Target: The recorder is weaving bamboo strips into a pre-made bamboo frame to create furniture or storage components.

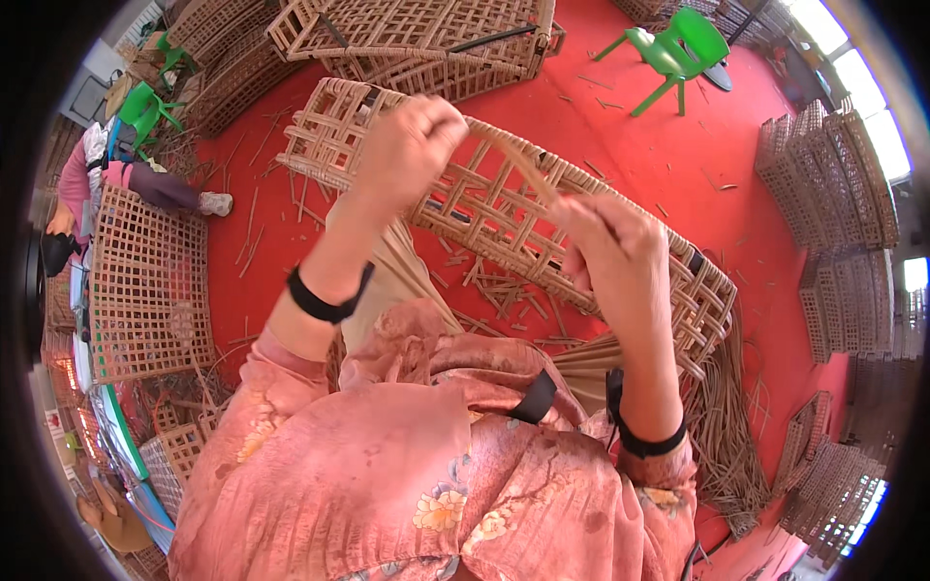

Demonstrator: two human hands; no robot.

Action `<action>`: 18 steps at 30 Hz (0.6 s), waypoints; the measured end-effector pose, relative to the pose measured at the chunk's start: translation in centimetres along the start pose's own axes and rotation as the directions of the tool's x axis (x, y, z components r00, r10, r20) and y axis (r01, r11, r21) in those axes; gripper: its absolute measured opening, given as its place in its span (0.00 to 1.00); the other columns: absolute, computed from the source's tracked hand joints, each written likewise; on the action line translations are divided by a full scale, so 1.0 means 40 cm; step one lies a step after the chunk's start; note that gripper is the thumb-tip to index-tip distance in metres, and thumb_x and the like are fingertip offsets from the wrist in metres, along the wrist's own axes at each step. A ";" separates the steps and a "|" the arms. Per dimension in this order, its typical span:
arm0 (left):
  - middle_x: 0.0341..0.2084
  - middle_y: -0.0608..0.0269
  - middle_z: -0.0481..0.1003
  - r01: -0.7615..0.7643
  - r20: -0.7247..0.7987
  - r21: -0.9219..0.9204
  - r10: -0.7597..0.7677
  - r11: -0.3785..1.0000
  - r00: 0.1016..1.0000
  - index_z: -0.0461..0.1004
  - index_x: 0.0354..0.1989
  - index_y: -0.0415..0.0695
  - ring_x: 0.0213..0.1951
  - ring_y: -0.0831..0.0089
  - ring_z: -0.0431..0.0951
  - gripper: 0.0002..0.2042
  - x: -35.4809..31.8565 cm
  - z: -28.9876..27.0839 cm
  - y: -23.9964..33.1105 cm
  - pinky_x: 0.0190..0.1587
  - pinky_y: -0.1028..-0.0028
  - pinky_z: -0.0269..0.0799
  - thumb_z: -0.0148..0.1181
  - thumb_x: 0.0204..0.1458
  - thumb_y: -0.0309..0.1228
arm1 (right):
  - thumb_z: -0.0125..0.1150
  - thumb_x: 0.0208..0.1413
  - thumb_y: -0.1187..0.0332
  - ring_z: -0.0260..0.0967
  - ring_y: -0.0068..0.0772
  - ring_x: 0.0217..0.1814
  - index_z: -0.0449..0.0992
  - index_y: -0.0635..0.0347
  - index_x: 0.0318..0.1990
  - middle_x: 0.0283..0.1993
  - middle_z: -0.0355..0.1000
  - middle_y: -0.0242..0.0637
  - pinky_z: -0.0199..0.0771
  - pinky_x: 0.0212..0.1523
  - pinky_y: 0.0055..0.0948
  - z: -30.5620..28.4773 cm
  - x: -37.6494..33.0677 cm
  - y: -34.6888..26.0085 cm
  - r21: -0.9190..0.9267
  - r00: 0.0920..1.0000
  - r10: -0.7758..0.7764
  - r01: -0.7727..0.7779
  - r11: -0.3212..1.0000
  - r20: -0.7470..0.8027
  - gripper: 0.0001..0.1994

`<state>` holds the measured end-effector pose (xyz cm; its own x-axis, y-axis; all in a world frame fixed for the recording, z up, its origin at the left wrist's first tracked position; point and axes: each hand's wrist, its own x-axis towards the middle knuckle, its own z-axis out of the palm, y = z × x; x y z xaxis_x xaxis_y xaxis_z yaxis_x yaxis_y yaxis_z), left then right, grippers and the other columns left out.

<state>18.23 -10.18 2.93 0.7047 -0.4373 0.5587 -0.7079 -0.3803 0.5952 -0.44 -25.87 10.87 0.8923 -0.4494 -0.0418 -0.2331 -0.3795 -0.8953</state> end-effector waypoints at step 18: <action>0.32 0.61 0.73 -0.060 0.118 0.142 0.044 0.988 0.992 0.83 0.39 0.47 0.30 0.62 0.78 0.09 -0.045 -0.002 0.041 0.35 0.63 0.75 0.59 0.52 0.23 | 0.60 0.58 0.60 0.61 0.18 0.20 0.79 0.67 0.27 0.15 0.65 0.32 0.61 0.23 0.26 0.008 0.007 0.098 -0.118 0.993 0.104 -0.110 0.987 -0.053 0.17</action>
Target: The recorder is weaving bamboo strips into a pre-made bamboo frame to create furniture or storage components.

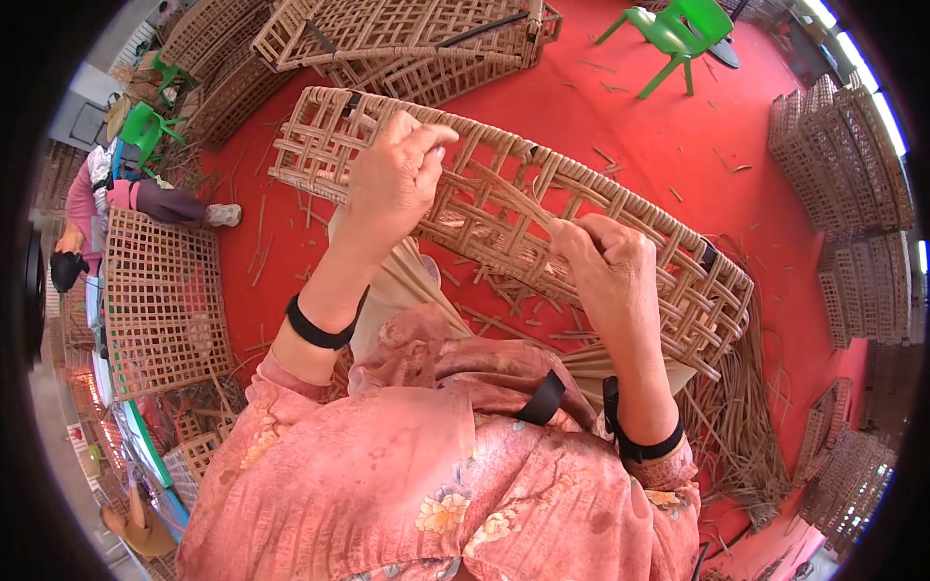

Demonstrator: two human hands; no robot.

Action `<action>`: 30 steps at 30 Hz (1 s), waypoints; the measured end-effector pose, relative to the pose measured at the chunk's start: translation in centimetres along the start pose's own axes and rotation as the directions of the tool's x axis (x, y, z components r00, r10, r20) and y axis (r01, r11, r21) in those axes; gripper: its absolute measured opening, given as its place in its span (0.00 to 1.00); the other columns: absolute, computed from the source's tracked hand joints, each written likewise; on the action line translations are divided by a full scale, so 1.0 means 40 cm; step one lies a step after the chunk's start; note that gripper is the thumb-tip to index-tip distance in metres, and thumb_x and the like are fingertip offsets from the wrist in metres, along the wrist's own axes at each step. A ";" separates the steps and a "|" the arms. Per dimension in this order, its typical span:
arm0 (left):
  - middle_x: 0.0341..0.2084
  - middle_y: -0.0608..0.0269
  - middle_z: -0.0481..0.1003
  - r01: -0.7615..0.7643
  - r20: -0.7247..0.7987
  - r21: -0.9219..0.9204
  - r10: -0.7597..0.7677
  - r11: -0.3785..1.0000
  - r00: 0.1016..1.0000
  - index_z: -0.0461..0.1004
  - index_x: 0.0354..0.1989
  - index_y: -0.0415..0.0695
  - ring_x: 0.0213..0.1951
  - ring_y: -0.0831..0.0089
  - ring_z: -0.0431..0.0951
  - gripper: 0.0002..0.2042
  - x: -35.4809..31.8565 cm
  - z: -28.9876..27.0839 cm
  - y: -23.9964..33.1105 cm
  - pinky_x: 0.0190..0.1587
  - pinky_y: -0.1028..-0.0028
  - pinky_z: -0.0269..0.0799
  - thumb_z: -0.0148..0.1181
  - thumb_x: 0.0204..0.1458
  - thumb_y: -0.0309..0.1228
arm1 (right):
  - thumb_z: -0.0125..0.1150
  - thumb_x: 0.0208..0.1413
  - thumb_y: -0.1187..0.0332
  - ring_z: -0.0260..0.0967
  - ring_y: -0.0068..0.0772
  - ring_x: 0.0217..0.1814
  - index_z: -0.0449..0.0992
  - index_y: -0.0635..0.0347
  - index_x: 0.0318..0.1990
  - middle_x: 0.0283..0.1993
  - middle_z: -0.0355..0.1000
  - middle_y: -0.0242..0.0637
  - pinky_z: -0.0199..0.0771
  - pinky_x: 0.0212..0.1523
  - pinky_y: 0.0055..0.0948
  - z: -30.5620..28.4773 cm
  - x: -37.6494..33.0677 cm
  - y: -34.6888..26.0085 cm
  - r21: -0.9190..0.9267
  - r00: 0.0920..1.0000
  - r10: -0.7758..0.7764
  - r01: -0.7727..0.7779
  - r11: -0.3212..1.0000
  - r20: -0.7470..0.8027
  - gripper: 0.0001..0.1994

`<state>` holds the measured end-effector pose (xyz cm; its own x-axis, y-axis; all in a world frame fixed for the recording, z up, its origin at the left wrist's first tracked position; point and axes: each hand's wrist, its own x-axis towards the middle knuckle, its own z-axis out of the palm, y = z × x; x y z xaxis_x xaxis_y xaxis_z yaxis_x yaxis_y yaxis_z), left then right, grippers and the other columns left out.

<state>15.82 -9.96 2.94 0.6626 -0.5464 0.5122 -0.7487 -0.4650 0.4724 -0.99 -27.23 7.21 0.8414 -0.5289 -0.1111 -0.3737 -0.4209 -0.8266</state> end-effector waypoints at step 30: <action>0.28 0.64 0.73 0.049 -0.048 0.129 -0.043 0.990 0.998 0.82 0.36 0.42 0.28 0.73 0.76 0.05 0.006 -0.010 -0.078 0.33 0.73 0.73 0.64 0.53 0.28 | 0.60 0.57 0.64 0.71 0.36 0.23 0.81 0.68 0.37 0.23 0.74 0.45 0.71 0.31 0.33 0.041 0.089 -0.078 -0.075 0.985 -0.163 0.167 0.983 0.055 0.13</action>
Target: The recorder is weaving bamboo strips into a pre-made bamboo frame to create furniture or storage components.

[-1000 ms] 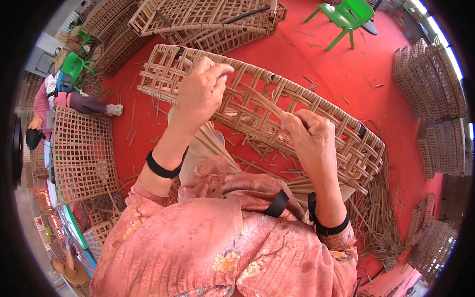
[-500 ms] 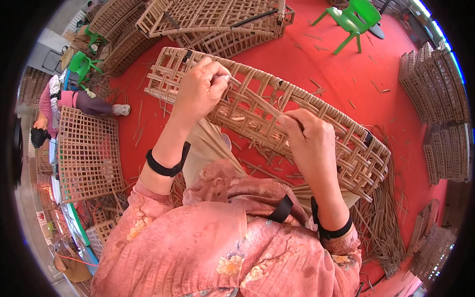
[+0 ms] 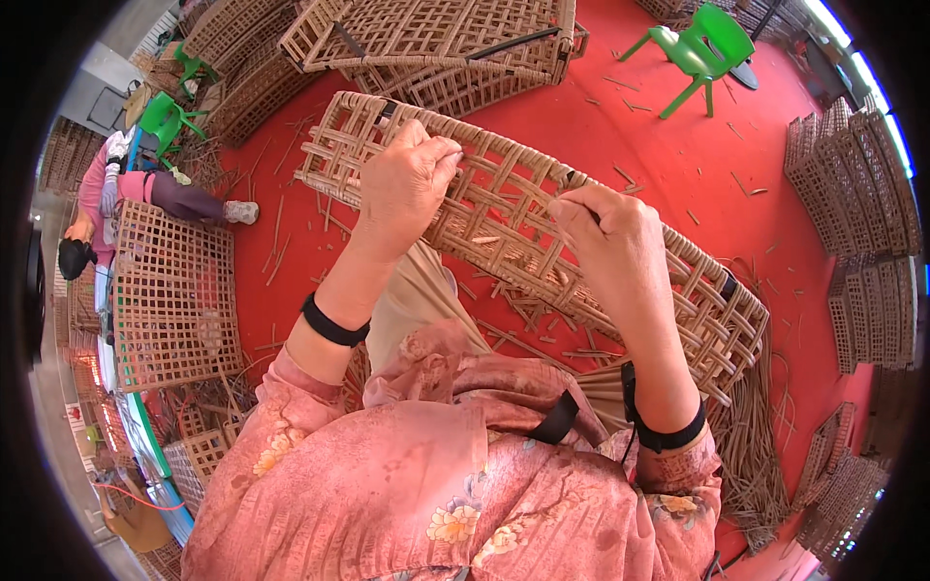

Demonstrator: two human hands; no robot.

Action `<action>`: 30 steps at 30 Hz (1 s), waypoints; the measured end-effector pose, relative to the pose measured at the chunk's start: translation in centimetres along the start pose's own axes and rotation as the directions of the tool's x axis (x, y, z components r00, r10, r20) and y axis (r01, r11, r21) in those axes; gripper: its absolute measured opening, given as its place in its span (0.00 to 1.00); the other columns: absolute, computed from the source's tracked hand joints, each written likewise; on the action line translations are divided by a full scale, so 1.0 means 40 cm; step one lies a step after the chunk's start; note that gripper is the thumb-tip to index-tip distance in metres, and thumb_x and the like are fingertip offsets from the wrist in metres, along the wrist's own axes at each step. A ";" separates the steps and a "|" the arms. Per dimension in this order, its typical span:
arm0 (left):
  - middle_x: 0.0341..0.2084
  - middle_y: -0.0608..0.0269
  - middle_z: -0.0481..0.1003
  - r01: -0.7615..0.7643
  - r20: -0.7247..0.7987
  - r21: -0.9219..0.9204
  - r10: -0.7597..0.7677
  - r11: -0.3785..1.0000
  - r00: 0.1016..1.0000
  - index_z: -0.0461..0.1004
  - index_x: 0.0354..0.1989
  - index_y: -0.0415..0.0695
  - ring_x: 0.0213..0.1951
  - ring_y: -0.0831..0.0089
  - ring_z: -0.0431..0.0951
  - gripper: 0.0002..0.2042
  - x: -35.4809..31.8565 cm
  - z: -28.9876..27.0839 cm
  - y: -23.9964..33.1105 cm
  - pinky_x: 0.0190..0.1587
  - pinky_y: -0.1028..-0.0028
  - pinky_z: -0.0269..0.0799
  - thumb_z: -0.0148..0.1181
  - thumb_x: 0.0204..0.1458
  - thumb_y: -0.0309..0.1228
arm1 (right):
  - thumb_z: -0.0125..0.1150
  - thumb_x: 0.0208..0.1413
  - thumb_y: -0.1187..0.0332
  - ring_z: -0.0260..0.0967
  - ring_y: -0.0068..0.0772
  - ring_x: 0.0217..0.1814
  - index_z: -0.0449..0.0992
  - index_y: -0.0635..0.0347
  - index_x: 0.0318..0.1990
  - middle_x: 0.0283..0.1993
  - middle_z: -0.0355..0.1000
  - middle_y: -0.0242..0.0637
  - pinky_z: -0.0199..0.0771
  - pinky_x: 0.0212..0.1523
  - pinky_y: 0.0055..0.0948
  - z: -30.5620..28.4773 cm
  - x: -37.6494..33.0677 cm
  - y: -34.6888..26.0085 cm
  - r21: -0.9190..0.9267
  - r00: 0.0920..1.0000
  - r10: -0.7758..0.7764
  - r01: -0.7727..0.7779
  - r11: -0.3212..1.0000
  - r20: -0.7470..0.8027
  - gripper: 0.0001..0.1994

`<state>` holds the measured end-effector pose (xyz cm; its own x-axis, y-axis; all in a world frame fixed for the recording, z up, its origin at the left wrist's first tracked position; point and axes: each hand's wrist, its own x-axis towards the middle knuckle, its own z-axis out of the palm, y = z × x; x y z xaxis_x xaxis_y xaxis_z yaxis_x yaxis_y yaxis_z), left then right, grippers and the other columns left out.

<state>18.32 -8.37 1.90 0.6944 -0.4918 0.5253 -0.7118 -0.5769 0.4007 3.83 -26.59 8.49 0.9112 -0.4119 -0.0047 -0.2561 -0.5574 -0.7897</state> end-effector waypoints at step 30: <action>0.35 0.59 0.78 0.271 0.143 -0.358 -0.234 0.893 0.962 0.74 0.43 0.37 0.38 0.72 0.80 0.09 0.077 -0.060 -0.130 0.43 0.71 0.75 0.58 0.56 0.27 | 0.62 0.54 0.60 0.78 0.44 0.33 0.82 0.65 0.36 0.29 0.78 0.47 0.74 0.40 0.37 0.034 0.046 -0.024 -0.184 0.998 0.054 -0.045 0.982 0.042 0.15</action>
<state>23.91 -5.32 3.25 0.8497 -0.4307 0.3043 -0.4858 -0.4150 0.7693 6.20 -25.83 8.42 0.9089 -0.4107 -0.0727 -0.3518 -0.6613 -0.6625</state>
